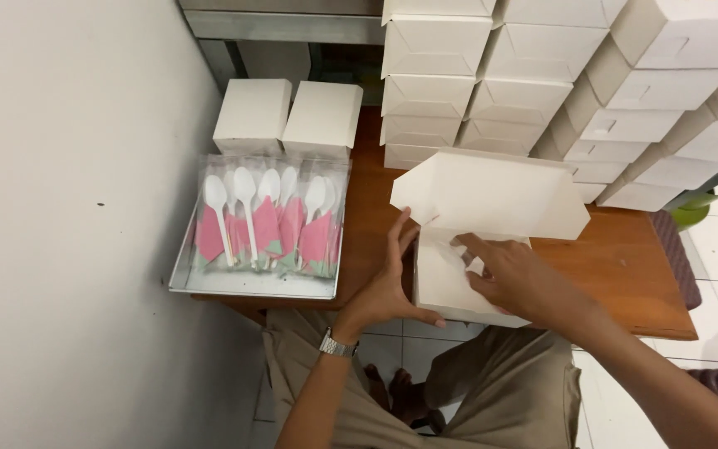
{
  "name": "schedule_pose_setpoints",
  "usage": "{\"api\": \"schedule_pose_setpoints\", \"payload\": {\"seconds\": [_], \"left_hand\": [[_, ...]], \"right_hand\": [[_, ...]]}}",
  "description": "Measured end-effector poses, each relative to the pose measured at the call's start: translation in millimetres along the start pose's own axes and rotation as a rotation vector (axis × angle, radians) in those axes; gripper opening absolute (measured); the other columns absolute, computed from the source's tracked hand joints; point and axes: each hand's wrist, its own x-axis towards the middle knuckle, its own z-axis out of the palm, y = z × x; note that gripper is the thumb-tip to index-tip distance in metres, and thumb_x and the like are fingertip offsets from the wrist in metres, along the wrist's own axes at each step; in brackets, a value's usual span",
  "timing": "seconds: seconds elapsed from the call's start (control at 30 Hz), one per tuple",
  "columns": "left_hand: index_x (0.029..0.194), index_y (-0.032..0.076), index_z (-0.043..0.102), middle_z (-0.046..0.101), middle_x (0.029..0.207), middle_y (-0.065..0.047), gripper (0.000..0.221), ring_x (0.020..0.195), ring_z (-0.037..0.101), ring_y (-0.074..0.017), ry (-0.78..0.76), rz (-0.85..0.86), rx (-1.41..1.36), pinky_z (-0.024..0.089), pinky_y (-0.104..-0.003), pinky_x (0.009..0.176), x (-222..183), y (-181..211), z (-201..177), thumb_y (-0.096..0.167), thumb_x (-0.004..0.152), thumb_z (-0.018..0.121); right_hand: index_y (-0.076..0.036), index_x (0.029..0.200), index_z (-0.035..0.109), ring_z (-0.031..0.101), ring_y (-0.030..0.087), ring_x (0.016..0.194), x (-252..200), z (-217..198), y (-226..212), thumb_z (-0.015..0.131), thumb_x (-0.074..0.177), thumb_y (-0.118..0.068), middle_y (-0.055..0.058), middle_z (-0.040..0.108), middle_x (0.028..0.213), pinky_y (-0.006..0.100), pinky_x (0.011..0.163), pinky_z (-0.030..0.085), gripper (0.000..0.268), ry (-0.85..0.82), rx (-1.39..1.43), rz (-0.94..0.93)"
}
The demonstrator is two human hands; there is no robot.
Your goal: Placing individual wrapped plastic spoons into small white cardboard boxes and stacking the filled boxes.
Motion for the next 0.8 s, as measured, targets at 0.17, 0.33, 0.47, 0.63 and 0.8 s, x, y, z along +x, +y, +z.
{"api": "schedule_pose_setpoints", "payload": {"seconds": [0.17,0.33,0.47,0.63,0.8], "left_hand": [[0.159,0.012,-0.017,0.015,0.159,-0.032,0.159,0.151,0.006,-0.0492,-0.011,-0.032,-0.019,-0.004,-0.072,0.117,1,3,0,0.03,0.052,0.098],[0.159,0.009,-0.016,0.009,0.159,-0.033,0.158,0.15,0.006,-0.0516,-0.021,-0.015,-0.001,-0.002,-0.073,0.116,3,5,1,0.031,0.052,0.098],[0.158,0.011,-0.019,0.015,0.157,-0.035,0.161,0.149,0.009,-0.0505,-0.007,0.012,-0.012,-0.002,-0.072,0.117,3,-9,1,0.029,0.05,0.1],[0.155,0.011,-0.022,0.014,0.158,-0.037,0.168,0.149,0.01,-0.0524,0.04,0.072,-0.039,0.0,-0.07,0.117,3,-26,0,0.03,0.044,0.102],[0.151,0.026,-0.013,-0.001,0.167,-0.023,0.145,0.157,0.014,-0.0316,0.136,-0.049,0.017,0.023,-0.057,0.121,0,-3,1,0.038,0.054,0.093]], "right_hand": [[-0.011,0.122,0.062,0.08,0.031,0.083,11,-1,11,0.061,0.092,-0.013,0.01,0.079,0.104,0.042,0.074,0.065,0.031,-0.127,-0.151,0.031],[-0.013,0.133,0.058,0.079,0.032,0.086,19,5,11,0.063,0.09,-0.016,0.009,0.078,0.108,0.044,0.076,0.064,0.043,-0.219,-0.163,0.059],[-0.01,0.134,0.059,0.079,0.033,0.09,20,5,11,0.066,0.094,-0.029,0.012,0.078,0.113,0.044,0.076,0.064,0.044,-0.198,-0.127,0.061],[-0.006,0.128,0.063,0.08,0.031,0.087,10,-3,15,0.063,0.097,-0.03,0.013,0.078,0.111,0.041,0.072,0.065,0.039,-0.131,-0.07,0.052],[-0.015,0.108,0.077,0.059,0.006,0.054,-32,-10,33,0.071,0.093,-0.028,-0.006,0.076,0.083,0.024,0.057,0.048,0.02,0.616,0.046,-0.214]]}}
